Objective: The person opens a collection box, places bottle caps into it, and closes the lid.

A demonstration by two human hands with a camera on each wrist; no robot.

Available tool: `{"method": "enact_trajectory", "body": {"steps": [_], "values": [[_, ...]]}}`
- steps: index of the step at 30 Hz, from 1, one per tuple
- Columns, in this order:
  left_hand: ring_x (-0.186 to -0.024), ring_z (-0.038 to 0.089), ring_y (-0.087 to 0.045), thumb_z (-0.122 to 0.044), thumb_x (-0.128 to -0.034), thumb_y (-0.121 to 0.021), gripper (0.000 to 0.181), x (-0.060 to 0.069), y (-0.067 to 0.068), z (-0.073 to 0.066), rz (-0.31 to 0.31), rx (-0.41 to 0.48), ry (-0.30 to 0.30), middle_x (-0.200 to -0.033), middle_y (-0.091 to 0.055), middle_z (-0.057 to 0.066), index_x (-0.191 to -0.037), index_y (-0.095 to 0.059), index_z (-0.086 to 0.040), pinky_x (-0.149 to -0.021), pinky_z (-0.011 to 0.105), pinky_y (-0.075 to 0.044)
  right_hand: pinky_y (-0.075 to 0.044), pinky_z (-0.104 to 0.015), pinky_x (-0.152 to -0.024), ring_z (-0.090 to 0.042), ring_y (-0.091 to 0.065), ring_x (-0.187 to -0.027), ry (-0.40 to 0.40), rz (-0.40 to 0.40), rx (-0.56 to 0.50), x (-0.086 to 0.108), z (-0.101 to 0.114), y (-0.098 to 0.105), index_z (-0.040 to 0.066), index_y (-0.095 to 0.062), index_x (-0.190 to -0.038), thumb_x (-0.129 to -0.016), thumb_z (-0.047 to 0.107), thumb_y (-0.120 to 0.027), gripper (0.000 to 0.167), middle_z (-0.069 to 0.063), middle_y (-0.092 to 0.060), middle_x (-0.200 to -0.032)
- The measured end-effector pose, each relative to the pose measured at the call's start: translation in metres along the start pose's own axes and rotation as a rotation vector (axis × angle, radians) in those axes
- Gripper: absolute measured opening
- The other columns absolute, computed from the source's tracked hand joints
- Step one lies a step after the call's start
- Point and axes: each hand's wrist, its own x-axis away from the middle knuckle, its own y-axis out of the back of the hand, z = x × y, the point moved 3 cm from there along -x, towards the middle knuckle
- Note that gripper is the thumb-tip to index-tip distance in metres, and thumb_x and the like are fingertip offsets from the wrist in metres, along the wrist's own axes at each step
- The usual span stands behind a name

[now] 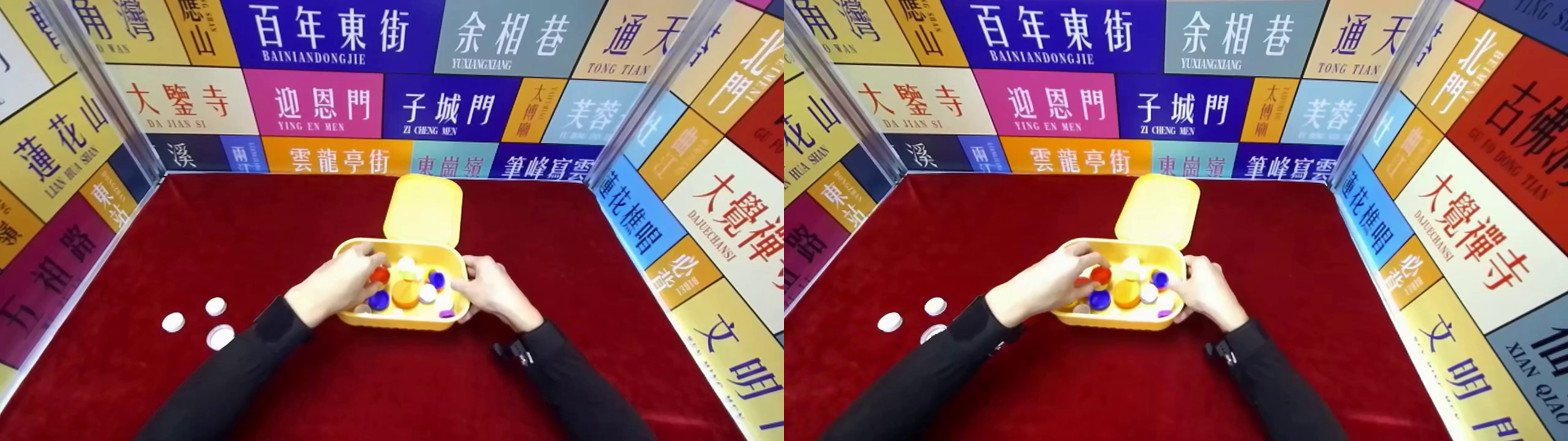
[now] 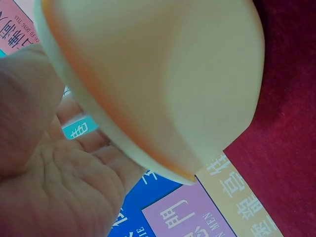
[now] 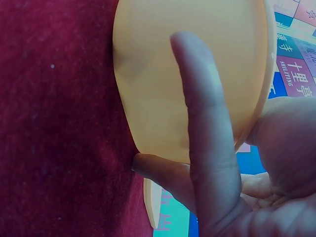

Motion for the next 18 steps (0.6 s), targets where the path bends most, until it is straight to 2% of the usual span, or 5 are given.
{"method": "enact_trajectory", "body": {"steps": [5,11,18], "values": [[-0.1,0.029,-0.071,-0.013,-0.1017,-0.089,0.024,0.002,0.003,0.0,-0.016,0.006,0.0,-0.117,-0.072,0.018,-0.122,-0.08,-0.003,-0.085,0.04,-0.072,-0.07,-0.053,-0.057,-0.036,-0.085,-0.071,-0.004,-0.005,0.002,0.0,0.0,0.001,0.002,-0.075,-0.144,-0.104,0.004,-0.071,0.04,-0.022,-0.086,-0.117],[-0.115,0.036,-0.072,-0.011,-0.1,-0.09,0.023,0.005,0.007,0.0,-0.075,-0.011,-0.033,-0.119,-0.074,0.02,-0.119,-0.082,-0.003,-0.097,0.044,-0.071,-0.07,-0.053,-0.058,-0.039,-0.086,-0.074,-0.003,-0.004,0.004,0.001,0.0,0.001,0.001,-0.075,-0.142,-0.104,0.004,-0.071,0.038,-0.021,-0.087,-0.117],[-0.102,0.033,-0.073,-0.012,-0.1001,-0.09,0.029,0.017,0.015,0.01,-0.076,0.006,-0.002,-0.119,-0.071,0.017,-0.126,-0.079,-0.003,-0.091,0.043,-0.071,-0.07,-0.052,-0.058,-0.037,-0.086,-0.074,-0.006,0.001,0.001,0.001,0.001,-0.001,0.001,-0.074,-0.143,-0.105,0.004,-0.071,0.038,-0.022,-0.086,-0.118]]}}
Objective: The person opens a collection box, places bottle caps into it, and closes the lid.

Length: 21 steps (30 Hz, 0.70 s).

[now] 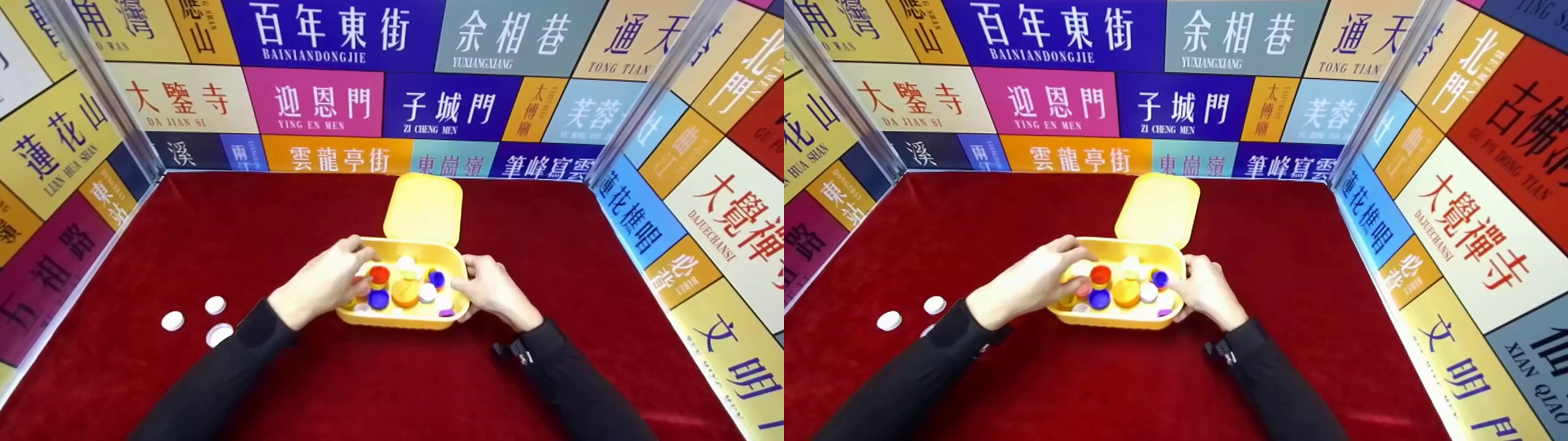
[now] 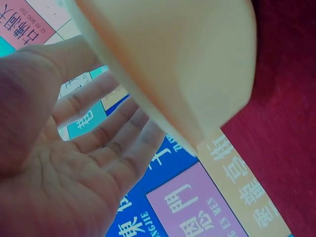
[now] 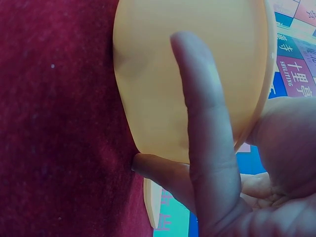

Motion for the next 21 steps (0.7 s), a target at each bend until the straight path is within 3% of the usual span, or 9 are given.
{"method": "enact_trajectory", "body": {"steps": [14,21], "values": [[-0.109,0.036,-0.074,-0.014,-0.1021,-0.089,0.036,0.044,0.023,0.034,-0.085,-0.013,0.126,-0.127,-0.074,0.019,-0.136,-0.08,-0.005,-0.095,0.05,-0.07,-0.07,-0.053,-0.058,-0.037,-0.086,-0.074,0.004,0.006,-0.002,-0.001,-0.002,0.0,0.001,-0.074,-0.144,-0.106,0.006,-0.073,0.038,-0.022,-0.086,-0.118],[-0.119,0.039,-0.075,-0.013,-0.1033,-0.087,0.039,0.072,0.032,0.055,-0.075,-0.003,0.226,-0.132,-0.074,0.018,-0.141,-0.079,-0.008,-0.101,0.054,-0.069,-0.07,-0.052,-0.057,-0.037,-0.085,-0.072,0.005,-0.001,0.009,-0.001,-0.002,0.0,0.0,-0.075,-0.142,-0.105,0.005,-0.071,0.037,-0.022,-0.086,-0.114]]}}
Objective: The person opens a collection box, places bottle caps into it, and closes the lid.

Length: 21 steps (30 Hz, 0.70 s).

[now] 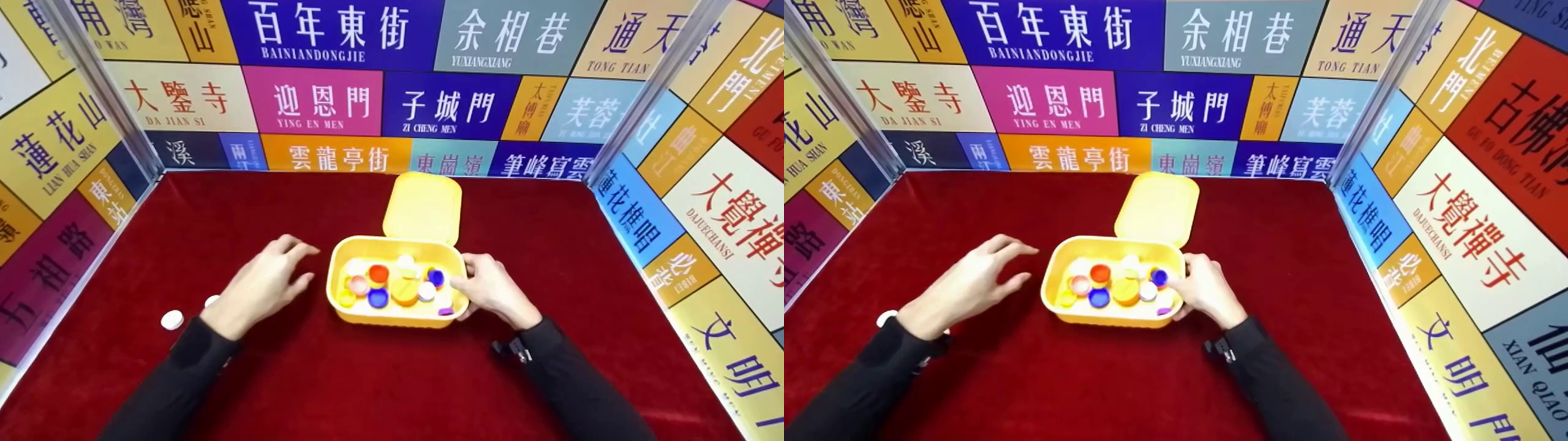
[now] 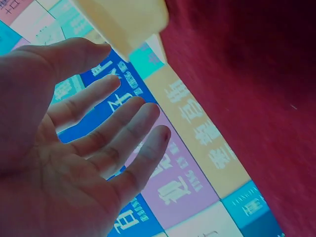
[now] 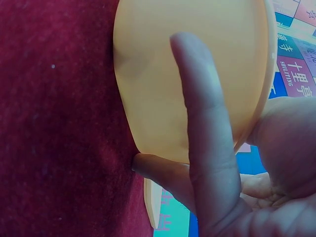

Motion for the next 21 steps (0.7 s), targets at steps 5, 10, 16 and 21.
{"method": "enact_trajectory", "body": {"steps": [5,10,16,21], "values": [[-0.124,0.042,-0.074,-0.013,-0.1031,-0.086,0.04,0.019,0.007,0.02,0.031,0.0,0.068,-0.135,-0.075,0.018,-0.142,-0.079,-0.008,-0.102,0.057,-0.068,-0.07,-0.051,-0.058,-0.035,-0.085,-0.073,-0.006,-0.006,0.004,0.0,0.0,0.001,0.0,-0.074,-0.141,-0.104,0.005,-0.07,0.038,-0.022,-0.086,-0.115],[-0.12,0.044,-0.074,-0.014,-0.1027,-0.086,0.038,0.041,0.018,0.042,0.084,0.001,0.158,-0.133,-0.074,0.022,-0.139,-0.08,-0.005,-0.101,0.06,-0.067,-0.07,-0.051,-0.058,-0.035,-0.085,-0.073,-0.009,-0.01,0.003,0.001,-0.001,0.001,0.001,-0.074,-0.142,-0.105,0.005,-0.07,0.038,-0.022,-0.086,-0.116],[-0.101,0.038,-0.072,-0.012,-0.0995,-0.089,0.035,0.064,0.03,0.067,0.175,0.002,0.254,-0.122,-0.074,0.025,-0.132,-0.081,0.0,-0.094,0.058,-0.064,-0.07,-0.051,-0.058,-0.039,-0.086,-0.076,-0.002,-0.004,-0.008,0.001,0.0,0.0,0.0,-0.073,-0.145,-0.105,0.004,-0.07,0.04,-0.023,-0.086,-0.118],[-0.093,0.035,-0.071,-0.003,-0.0938,-0.09,0.03,0.077,0.034,0.081,0.204,0.017,0.271,-0.113,-0.076,0.026,-0.122,-0.083,0.002,-0.088,0.057,-0.064,-0.07,-0.052,-0.058,-0.04,-0.086,-0.076,-0.004,-0.005,-0.009,0.001,0.0,0.001,0.0,-0.074,-0.143,-0.105,0.004,-0.07,0.039,-0.024,-0.086,-0.117]]}}
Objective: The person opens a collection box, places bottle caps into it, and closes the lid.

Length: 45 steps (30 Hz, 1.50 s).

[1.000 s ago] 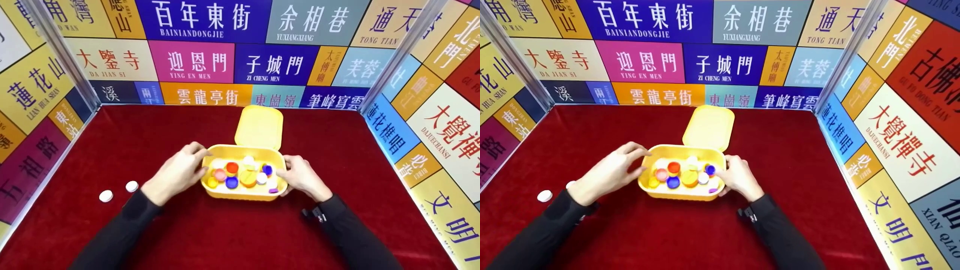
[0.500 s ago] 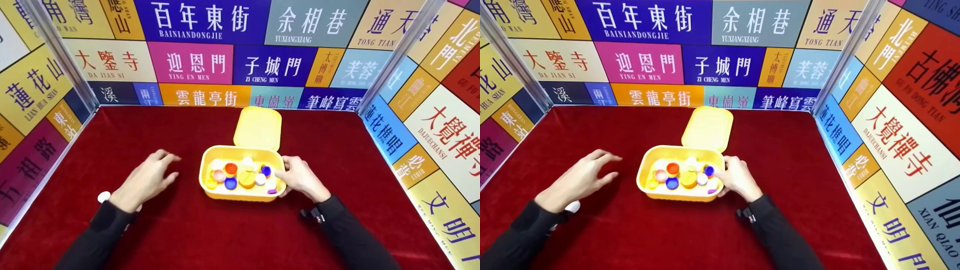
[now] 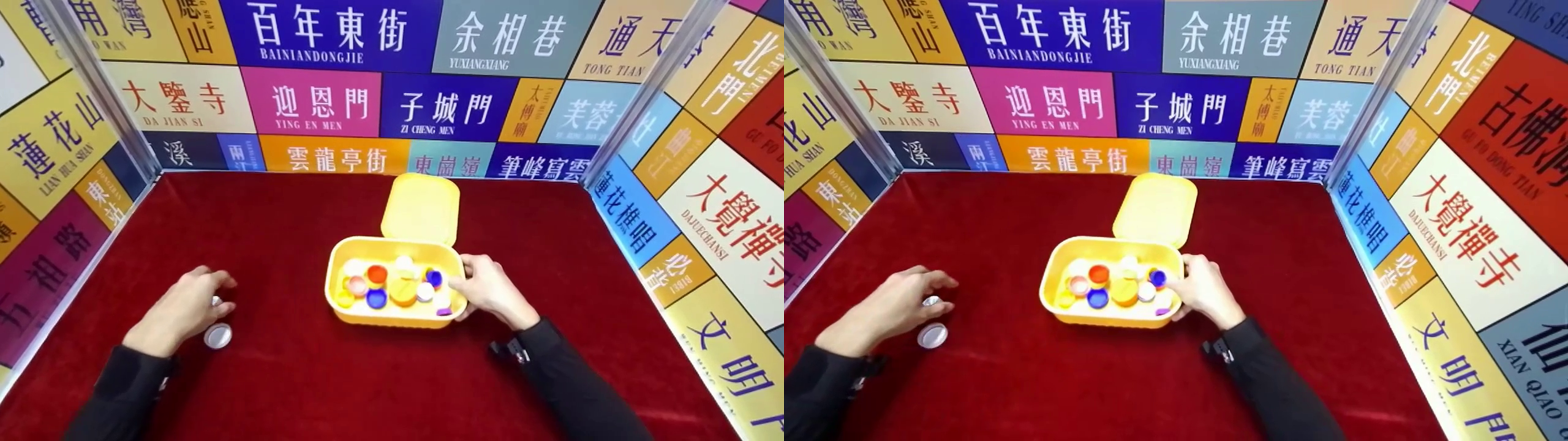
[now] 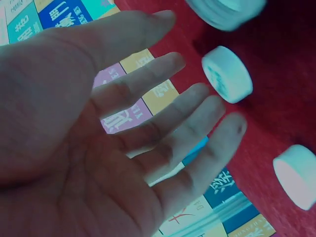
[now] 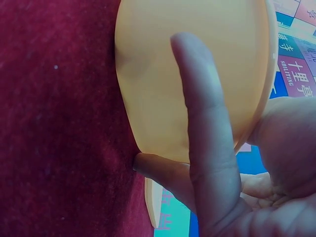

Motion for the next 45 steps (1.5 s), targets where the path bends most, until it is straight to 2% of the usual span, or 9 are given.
{"method": "enact_trajectory", "body": {"steps": [10,20,26,32,39,45], "values": [[-0.087,0.035,-0.07,0.009,-0.088,-0.081,0.017,0.001,-0.001,0.009,-0.031,-0.038,-0.035,-0.096,-0.075,0.019,-0.102,-0.083,0.0,-0.079,0.052,-0.061,-0.07,-0.052,-0.058,-0.038,-0.086,-0.074,0.005,0.0,-0.007,-0.001,-0.001,-0.001,0.0,-0.074,-0.143,-0.105,0.004,-0.071,0.038,-0.023,-0.086,-0.118],[-0.087,0.033,-0.069,0.008,-0.0902,-0.083,0.014,0.001,0.0,0.009,-0.011,-0.041,-0.043,-0.095,-0.075,0.018,-0.102,-0.082,0.0,-0.079,0.052,-0.062,-0.07,-0.052,-0.057,-0.039,-0.086,-0.075,0.003,-0.001,-0.005,0.0,-0.001,-0.001,0.0,-0.074,-0.143,-0.105,0.003,-0.071,0.038,-0.024,-0.086,-0.119],[-0.085,0.032,-0.07,0.009,-0.0903,-0.083,0.015,-0.002,0.003,0.002,-0.041,-0.034,-0.065,-0.095,-0.076,0.019,-0.102,-0.082,0.0,-0.077,0.051,-0.062,-0.07,-0.053,-0.058,-0.039,-0.086,-0.074,0.001,0.0,-0.006,0.0,-0.001,-0.001,0.001,-0.075,-0.143,-0.105,0.003,-0.071,0.038,-0.024,-0.086,-0.118],[-0.085,0.029,-0.072,0.01,-0.0923,-0.084,0.017,-0.018,0.004,-0.025,-0.121,0.006,-0.147,-0.095,-0.075,0.016,-0.103,-0.084,-0.003,-0.079,0.051,-0.067,-0.07,-0.053,-0.058,-0.038,-0.086,-0.074,-0.004,-0.008,-0.003,0.0,-0.001,0.001,0.0,-0.075,-0.142,-0.105,0.004,-0.071,0.037,-0.023,-0.086,-0.116],[-0.084,0.028,-0.072,0.01,-0.0919,-0.083,0.018,-0.039,0.001,-0.069,-0.229,0.026,-0.271,-0.096,-0.071,0.015,-0.103,-0.082,-0.004,-0.08,0.049,-0.067,-0.07,-0.052,-0.058,-0.04,-0.086,-0.075,-0.007,-0.006,-0.007,0.0,-0.001,0.0,0.0,-0.074,-0.142,-0.105,0.004,-0.071,0.037,-0.023,-0.086,-0.116],[-0.089,0.032,-0.072,0.008,-0.0962,-0.082,0.016,-0.058,-0.006,-0.108,-0.308,0.053,-0.383,-0.1,-0.07,0.019,-0.109,-0.081,-0.001,-0.084,0.045,-0.068,-0.07,-0.052,-0.059,-0.041,-0.086,-0.075,-0.007,-0.008,-0.009,0.001,0.001,-0.001,0.0,-0.074,-0.142,-0.106,0.005,-0.071,0.037,-0.024,-0.086,-0.116]]}}
